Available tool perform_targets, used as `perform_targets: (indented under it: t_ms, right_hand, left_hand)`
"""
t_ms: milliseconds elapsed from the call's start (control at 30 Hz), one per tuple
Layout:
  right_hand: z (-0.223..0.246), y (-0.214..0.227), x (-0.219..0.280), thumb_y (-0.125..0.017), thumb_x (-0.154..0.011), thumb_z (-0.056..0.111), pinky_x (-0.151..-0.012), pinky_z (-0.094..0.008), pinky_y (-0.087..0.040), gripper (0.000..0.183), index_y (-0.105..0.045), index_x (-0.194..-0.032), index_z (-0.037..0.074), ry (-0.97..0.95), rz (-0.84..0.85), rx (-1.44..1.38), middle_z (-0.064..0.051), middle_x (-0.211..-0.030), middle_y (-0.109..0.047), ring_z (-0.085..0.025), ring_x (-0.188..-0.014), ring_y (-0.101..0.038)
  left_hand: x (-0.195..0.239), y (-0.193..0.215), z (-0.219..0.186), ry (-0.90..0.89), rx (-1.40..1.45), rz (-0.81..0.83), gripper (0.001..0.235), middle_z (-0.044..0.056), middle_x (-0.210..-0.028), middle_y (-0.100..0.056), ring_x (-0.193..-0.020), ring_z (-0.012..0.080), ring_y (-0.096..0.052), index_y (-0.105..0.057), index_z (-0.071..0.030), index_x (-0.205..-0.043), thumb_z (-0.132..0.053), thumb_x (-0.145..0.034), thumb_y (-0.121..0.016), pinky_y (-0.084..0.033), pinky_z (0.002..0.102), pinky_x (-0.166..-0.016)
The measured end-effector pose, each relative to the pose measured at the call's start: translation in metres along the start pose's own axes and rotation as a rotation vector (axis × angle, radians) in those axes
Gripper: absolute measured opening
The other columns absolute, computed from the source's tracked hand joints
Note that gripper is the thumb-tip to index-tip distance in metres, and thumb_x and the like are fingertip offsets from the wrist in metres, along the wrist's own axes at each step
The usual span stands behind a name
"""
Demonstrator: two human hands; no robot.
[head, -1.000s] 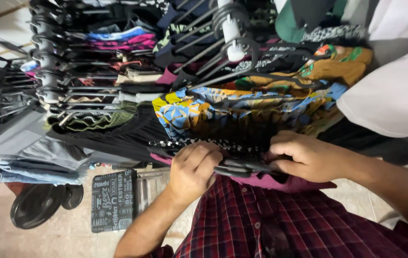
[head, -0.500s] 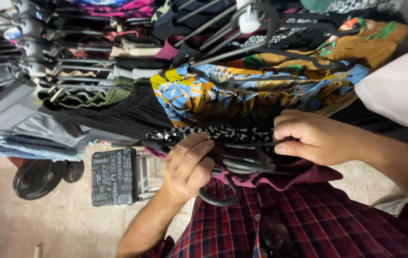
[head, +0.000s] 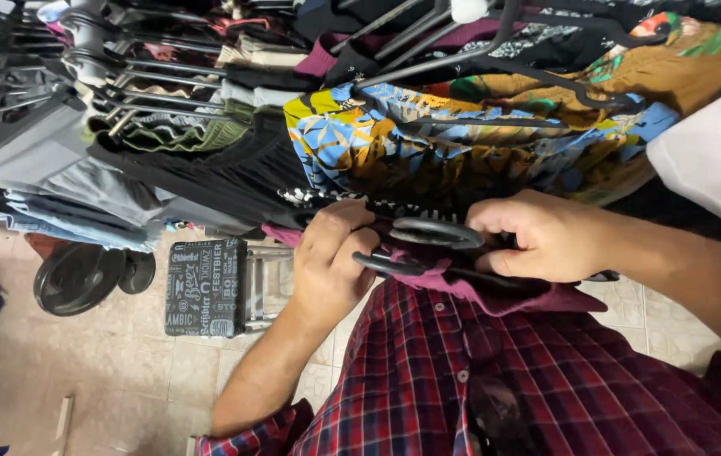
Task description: The person organizes a pile of clothes by sorting through them and hanging them on a metal clothing rack. They handle various garments, including a maroon shirt and a patterned top, placing them on hangers and arranging them on the rack.
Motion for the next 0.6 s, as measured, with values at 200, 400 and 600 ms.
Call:
perform_targets:
  t_ms: [200, 400, 600]
  right_hand:
    - [-0.001, 0.007, 0.006, -0.07, -0.088, 0.011, -0.073, -0.027, -0.051, 0.02, -0.068, -0.107, 0.013, 0.023, -0.066, -0.16, 0.004, -0.09, -0.074, -0.008, -0.08, -0.064]
    - [0.002, 0.042, 0.03, -0.074, -0.087, 0.024, -0.059, -0.028, -0.049, 0.015, -0.072, -0.102, 0.02, -0.163, -0.201, 0.058, 0.008, -0.076, -0.074, -0.01, -0.062, -0.056]
    - [-0.042, 0.072, 0.093, -0.076, -0.079, 0.043, -0.068, -0.034, -0.056, 0.025, -0.074, -0.095, 0.024, -0.215, -0.343, 0.441, 0.003, -0.077, -0.079, -0.019, -0.07, -0.076]
  left_hand:
    - [0.005, 0.006, -0.005, -0.021, -0.044, -0.033, 0.019, 0.021, -0.107, -0.062, -0.101, 0.0428, -0.064, -0.06, 0.001, -0.094, -0.012, -0.106, -0.052, -0.06, 0.053, -0.09]
    - [0.003, 0.02, -0.013, 0.013, -0.01, 0.04, 0.029, 0.018, -0.096, -0.065, -0.081, 0.0349, -0.065, -0.059, 0.001, -0.093, -0.016, -0.109, -0.043, -0.054, 0.043, -0.072]
    - [0.024, 0.012, 0.045, 0.259, -0.001, 0.296, 0.034, 0.016, -0.104, -0.069, -0.095, 0.0335, -0.07, -0.063, -0.006, -0.104, 0.0, -0.074, -0.075, -0.056, 0.04, -0.086]
Point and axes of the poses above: each hand's wrist, its own x-axis away from the middle knuckle, its own y-axis out of the back of the hand, z = x × y, the point moved 8 cm from there along -x, towards the middle knuckle
